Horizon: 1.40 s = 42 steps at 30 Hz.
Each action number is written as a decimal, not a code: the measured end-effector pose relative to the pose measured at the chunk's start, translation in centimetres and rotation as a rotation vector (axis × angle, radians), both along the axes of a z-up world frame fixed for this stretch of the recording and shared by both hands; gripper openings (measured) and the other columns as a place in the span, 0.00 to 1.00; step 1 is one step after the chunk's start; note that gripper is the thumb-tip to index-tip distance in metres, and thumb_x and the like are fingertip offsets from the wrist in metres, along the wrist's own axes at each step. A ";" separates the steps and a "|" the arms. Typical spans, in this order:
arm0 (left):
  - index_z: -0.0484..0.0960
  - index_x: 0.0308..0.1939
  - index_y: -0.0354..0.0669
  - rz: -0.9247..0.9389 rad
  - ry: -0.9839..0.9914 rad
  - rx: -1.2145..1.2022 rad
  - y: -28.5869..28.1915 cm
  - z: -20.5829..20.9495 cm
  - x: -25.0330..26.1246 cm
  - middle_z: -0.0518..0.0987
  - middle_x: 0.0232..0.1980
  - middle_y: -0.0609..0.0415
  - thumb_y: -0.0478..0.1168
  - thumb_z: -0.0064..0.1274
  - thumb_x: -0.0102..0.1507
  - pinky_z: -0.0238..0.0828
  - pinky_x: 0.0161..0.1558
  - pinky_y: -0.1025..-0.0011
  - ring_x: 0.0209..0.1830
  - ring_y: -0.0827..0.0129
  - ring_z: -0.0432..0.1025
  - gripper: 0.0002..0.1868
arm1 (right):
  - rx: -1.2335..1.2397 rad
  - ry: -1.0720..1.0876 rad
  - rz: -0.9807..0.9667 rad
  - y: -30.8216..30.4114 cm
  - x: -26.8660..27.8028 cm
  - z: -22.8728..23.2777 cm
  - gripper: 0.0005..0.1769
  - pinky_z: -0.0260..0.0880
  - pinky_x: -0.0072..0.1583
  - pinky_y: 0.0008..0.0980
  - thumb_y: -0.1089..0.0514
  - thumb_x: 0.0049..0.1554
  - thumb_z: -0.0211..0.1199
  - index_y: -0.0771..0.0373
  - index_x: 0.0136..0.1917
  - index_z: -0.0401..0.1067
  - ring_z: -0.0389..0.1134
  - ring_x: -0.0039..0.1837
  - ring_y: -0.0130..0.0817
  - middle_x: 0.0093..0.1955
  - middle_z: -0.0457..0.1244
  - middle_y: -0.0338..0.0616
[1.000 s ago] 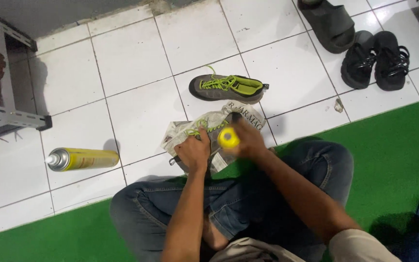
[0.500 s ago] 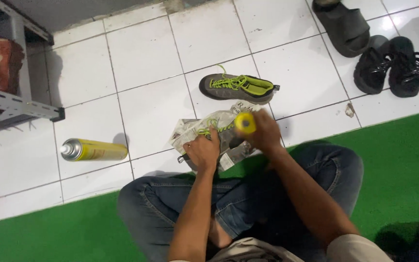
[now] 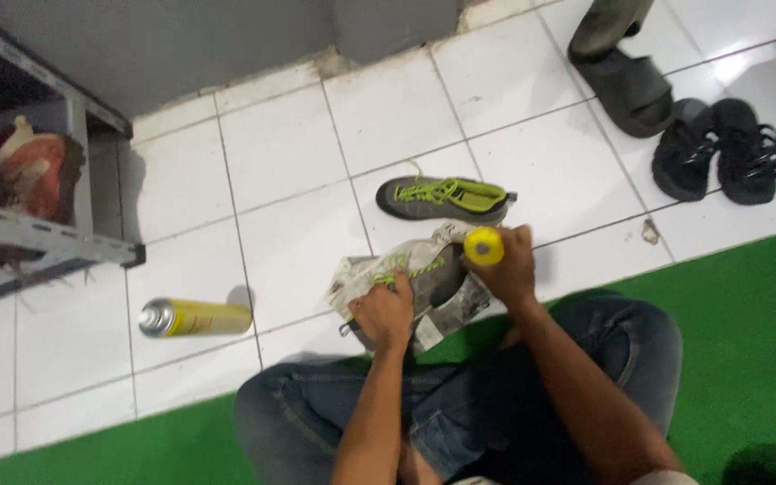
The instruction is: Cleaning a shoe by scrubbing it with a sponge while sitting on the floor.
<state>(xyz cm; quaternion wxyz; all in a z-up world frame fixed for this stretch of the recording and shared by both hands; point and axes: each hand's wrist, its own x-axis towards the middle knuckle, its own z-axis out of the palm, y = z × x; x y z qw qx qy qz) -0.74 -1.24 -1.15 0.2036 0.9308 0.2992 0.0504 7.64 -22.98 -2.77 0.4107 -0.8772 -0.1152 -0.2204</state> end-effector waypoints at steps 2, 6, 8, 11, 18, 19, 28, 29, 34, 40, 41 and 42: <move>0.78 0.17 0.46 -0.019 0.010 0.016 0.4 -0.6 0.3 0.74 0.14 0.51 0.63 0.37 0.70 0.60 0.61 0.56 0.18 0.61 0.73 0.35 | 0.070 0.011 0.057 0.0 -0.3 -0.7 0.37 0.68 0.52 0.43 0.45 0.38 0.86 0.60 0.55 0.72 0.64 0.51 0.46 0.46 0.64 0.43; 0.76 0.17 0.47 -0.049 0.096 0.033 0.7 -0.2 0.1 0.74 0.15 0.54 0.63 0.33 0.71 0.61 0.57 0.59 0.18 0.61 0.73 0.36 | 0.080 -0.037 0.224 1.9 -1.3 -0.5 0.42 0.68 0.51 0.42 0.41 0.35 0.86 0.63 0.56 0.73 0.66 0.48 0.49 0.47 0.64 0.50; 0.75 0.16 0.48 -0.059 0.087 0.098 1.0 -2.0 0.5 0.71 0.13 0.55 0.63 0.35 0.71 0.61 0.57 0.62 0.16 0.65 0.71 0.36 | 0.135 0.022 0.311 2.7 -1.7 2.2 0.39 0.68 0.50 0.46 0.42 0.33 0.86 0.60 0.52 0.75 0.68 0.47 0.52 0.44 0.66 0.50; 0.75 0.15 0.47 -0.037 0.041 0.172 0.3 -1.6 0.1 0.70 0.12 0.55 0.62 0.39 0.71 0.62 0.58 0.65 0.14 0.68 0.70 0.34 | 0.152 0.110 0.395 3.0 -2.4 2.9 0.38 0.69 0.50 0.48 0.39 0.32 0.86 0.58 0.51 0.77 0.69 0.47 0.51 0.43 0.66 0.47; 0.88 0.33 0.33 0.018 0.099 0.079 -0.6 2.3 -0.1 0.84 0.31 0.38 0.66 0.31 0.70 0.61 0.60 0.55 0.33 0.45 0.79 0.41 | 0.064 0.487 0.030 1.9 -1.2 4.3 0.42 0.66 0.50 0.41 0.40 0.40 0.78 0.56 0.64 0.68 0.64 0.56 0.41 0.58 0.62 0.43; 0.88 0.33 0.33 0.003 0.096 0.082 -0.6 2.0 -0.5 0.84 0.31 0.38 0.66 0.31 0.70 0.61 0.60 0.55 0.33 0.45 0.79 0.41 | 0.070 0.483 0.016 2.0 -1.7 4.3 0.42 0.66 0.50 0.41 0.40 0.40 0.78 0.56 0.64 0.68 0.64 0.56 0.41 0.58 0.62 0.43; 0.88 0.39 0.37 0.047 0.212 0.070 -1.3 2.6 -0.2 0.86 0.37 0.40 0.70 0.27 0.70 0.58 0.64 0.58 0.40 0.47 0.79 0.44 | -0.024 0.354 0.322 2.7 -3.0 5.6 0.40 0.64 0.56 0.41 0.39 0.37 0.77 0.57 0.59 0.69 0.63 0.60 0.43 0.59 0.61 0.44; 0.88 0.39 0.36 0.055 0.188 0.065 -1.4 2.6 -0.3 0.86 0.37 0.39 0.71 0.27 0.70 0.57 0.63 0.58 0.41 0.47 0.79 0.44 | 0.047 0.459 0.266 2.6 -3.0 5.9 0.44 0.64 0.57 0.40 0.38 0.39 0.76 0.56 0.64 0.68 0.62 0.61 0.42 0.60 0.60 0.41; 0.87 0.39 0.37 0.055 0.211 0.089 -1.9 2.8 -0.7 0.86 0.39 0.39 0.72 0.25 0.70 0.59 0.64 0.56 0.44 0.45 0.80 0.46 | 0.072 0.427 0.121 2.4 -2.6 4.7 0.44 0.63 0.58 0.44 0.41 0.40 0.78 0.53 0.66 0.67 0.61 0.60 0.42 0.59 0.59 0.42; 0.86 0.32 0.39 0.015 0.025 0.220 -2.8 0.6 -2.5 0.84 0.31 0.43 0.69 0.33 0.70 0.58 0.64 0.62 0.33 0.53 0.79 0.40 | 0.134 0.438 0.133 1.8 -3.2 4.1 0.44 0.65 0.57 0.41 0.40 0.40 0.77 0.54 0.66 0.67 0.63 0.60 0.42 0.59 0.59 0.41; 0.85 0.31 0.40 0.012 -0.017 0.221 -3.0 0.5 -2.7 0.84 0.32 0.44 0.69 0.36 0.70 0.58 0.63 0.61 0.33 0.53 0.79 0.38 | 0.179 0.521 0.103 1.7 -3.1 4.2 0.45 0.65 0.58 0.43 0.40 0.41 0.76 0.54 0.68 0.65 0.62 0.61 0.43 0.62 0.58 0.42; 0.85 0.30 0.41 0.012 -0.057 0.223 -3.3 0.3 -3.1 0.84 0.32 0.44 0.68 0.39 0.69 0.58 0.61 0.60 0.34 0.53 0.78 0.36 | 0.226 0.605 0.078 1.5 -3.3 4.1 0.46 0.65 0.58 0.45 0.40 0.41 0.75 0.53 0.69 0.64 0.62 0.63 0.44 0.65 0.57 0.42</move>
